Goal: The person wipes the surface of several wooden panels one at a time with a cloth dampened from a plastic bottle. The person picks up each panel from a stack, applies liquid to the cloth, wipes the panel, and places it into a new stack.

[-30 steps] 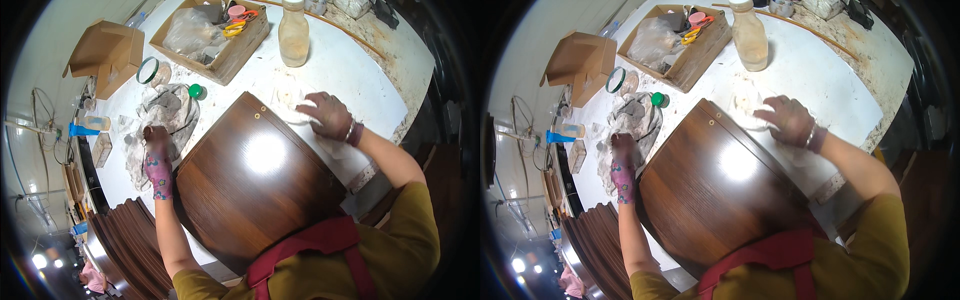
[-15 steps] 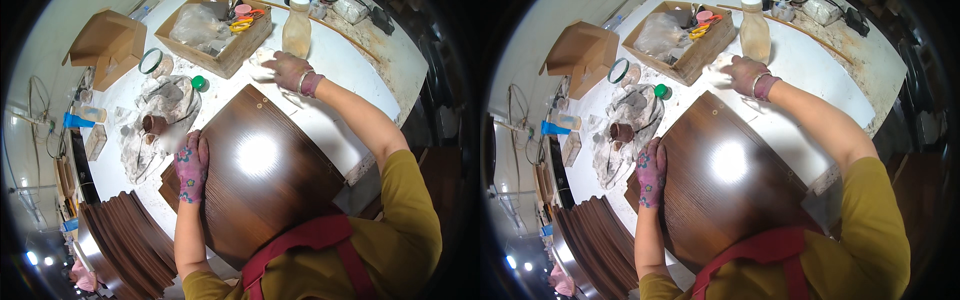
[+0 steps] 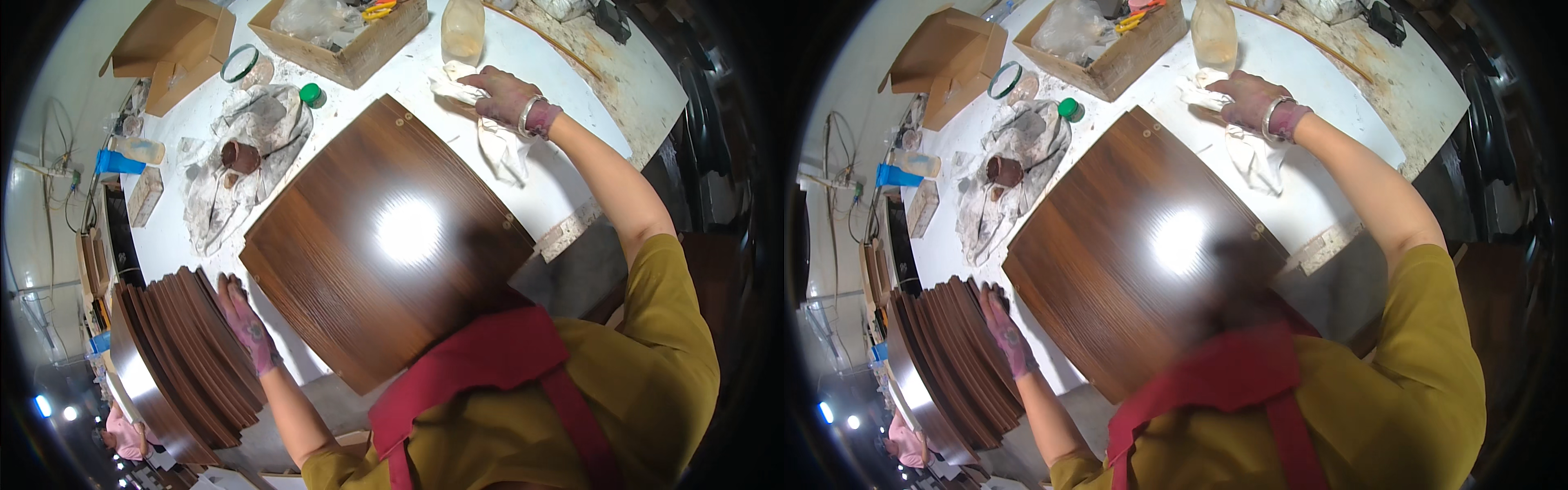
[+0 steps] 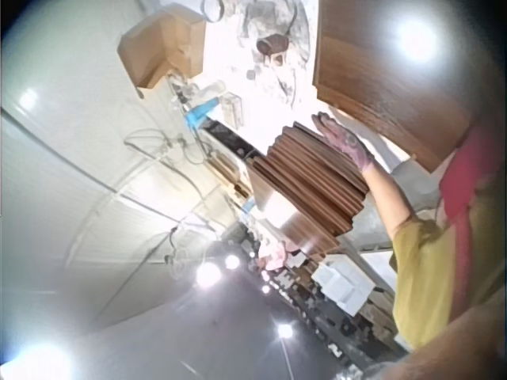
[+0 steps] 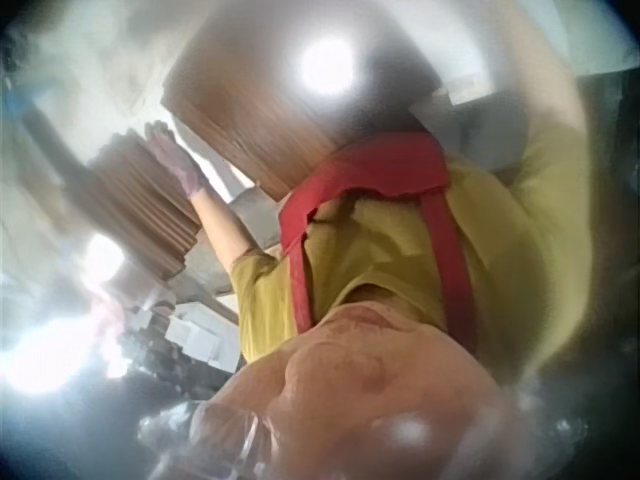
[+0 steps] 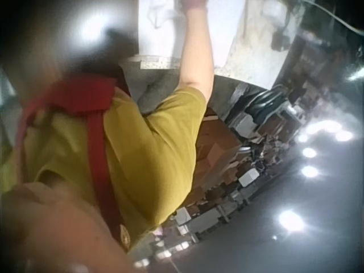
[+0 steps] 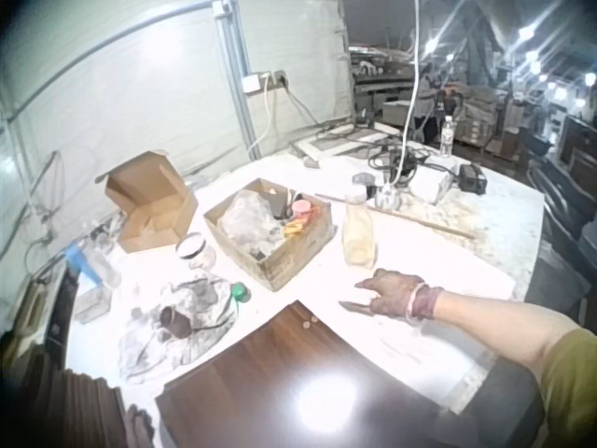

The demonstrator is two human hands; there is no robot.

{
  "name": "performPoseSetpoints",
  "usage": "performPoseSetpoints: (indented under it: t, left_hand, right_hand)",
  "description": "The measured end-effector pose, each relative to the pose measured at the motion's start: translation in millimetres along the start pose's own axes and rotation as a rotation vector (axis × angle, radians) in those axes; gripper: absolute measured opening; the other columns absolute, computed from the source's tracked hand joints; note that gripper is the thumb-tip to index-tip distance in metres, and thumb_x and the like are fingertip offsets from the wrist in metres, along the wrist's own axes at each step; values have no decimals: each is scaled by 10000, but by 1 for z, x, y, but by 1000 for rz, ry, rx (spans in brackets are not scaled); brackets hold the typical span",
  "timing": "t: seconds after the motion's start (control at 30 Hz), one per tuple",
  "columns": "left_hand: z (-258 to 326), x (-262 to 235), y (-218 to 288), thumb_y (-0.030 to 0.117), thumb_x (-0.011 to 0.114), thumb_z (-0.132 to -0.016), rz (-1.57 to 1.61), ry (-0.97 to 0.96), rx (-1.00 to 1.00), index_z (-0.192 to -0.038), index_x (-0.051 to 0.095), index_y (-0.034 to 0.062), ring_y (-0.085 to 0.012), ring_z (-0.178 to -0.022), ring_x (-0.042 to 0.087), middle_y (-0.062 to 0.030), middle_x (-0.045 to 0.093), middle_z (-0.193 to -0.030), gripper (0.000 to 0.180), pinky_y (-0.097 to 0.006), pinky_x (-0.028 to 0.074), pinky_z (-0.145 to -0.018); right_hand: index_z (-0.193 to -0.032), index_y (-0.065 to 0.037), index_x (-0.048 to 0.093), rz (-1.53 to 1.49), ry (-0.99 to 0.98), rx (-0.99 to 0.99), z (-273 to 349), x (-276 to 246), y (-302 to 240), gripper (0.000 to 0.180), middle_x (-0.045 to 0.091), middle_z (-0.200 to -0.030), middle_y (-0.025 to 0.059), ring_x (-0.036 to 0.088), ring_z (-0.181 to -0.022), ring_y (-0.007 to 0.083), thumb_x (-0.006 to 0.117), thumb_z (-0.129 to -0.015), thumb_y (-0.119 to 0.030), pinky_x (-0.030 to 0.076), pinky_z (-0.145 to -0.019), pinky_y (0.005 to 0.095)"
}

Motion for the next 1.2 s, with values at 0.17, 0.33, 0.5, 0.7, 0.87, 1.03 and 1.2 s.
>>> performPoseSetpoints:
  t: [0.17, 0.33, 0.5, 0.7, 0.87, 1.03, 1.2]
  left_hand:
    - [77, -17, -51, 441, 407, -1003, 307, -57, -523, -1433, 356, 30, -257, -1214, 499, -142, 515, -1337, 597, -366, 390, -1029]
    - [71, 52, 34, 386, 412, -991, -106, -206, -276, -1395, 392, 1, -249, -1205, 481, -146, 518, -1319, 559, -325, 351, -1031]
    - [65, 44, 9, 385, 447, -985, -55, -118, -325, -1459, 282, 8, -347, -1284, 432, -210, 420, -1426, 628, -380, 316, -1084]
    - [107, 40, 25, 389, 471, -987, -117, -121, -218, -1462, 255, -47, -355, -1395, 303, -245, 308, -1498, 680, -399, 264, -1131]
    - [130, 41, 40, 321, 541, -953, -171, -84, -269, -1444, 280, -66, -376, -1360, 342, -280, 345, -1458, 678, -394, 270, -1126]
    - [134, 40, 36, 302, 527, -975, -279, -49, -182, -1411, 317, -83, -396, -1305, 412, -291, 416, -1399, 618, -402, 337, -1090]
    - [132, 34, 24, 316, 543, -959, -302, -32, -186, -1421, 307, -68, -416, -1296, 406, -289, 403, -1406, 645, -425, 336, -1085]
  right_hand:
    - [-1376, -237, 496, -37, -124, -77, 30, 30, -10, 542, 546, -1217, 156, 572, -1127, 298, 573, -839, -233, 472, -953, 392]
    - [-1039, -139, 654, 345, 17, -397, 46, 65, -24, 265, 558, -1035, 159, 594, -952, 343, 631, -790, -225, 513, -815, 436]
    - [-1276, -200, 602, 238, 113, -402, 11, 32, 8, 502, 519, -1289, 213, 537, -1177, 345, 669, -779, -195, 437, -996, 376]
    - [-1356, -154, 535, -221, 442, -813, 12, -36, -86, 548, 465, -1342, 190, 534, -1185, 276, 591, -816, -82, 435, -994, 323]
    - [-1216, -171, 631, -68, 493, -1288, 56, 81, -265, 377, 578, -1209, 191, 602, -1043, 333, 603, -843, -209, 512, -850, 442]
    - [-996, -196, 709, 37, 446, -1134, 4, 153, -321, 227, 621, -1023, 120, 610, -961, 306, 603, -800, -154, 497, -756, 445]
    - [-911, -153, 711, 125, 365, -1226, 28, 155, -331, 219, 605, -961, 121, 612, -891, 303, 627, -714, -106, 504, -738, 442]
Point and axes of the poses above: each hand's wrist, its own z-axis away from the middle knuckle, its own x-axis out of the palm, y = z × x, the point moved 2 cm from there along -z, towards the middle knuckle
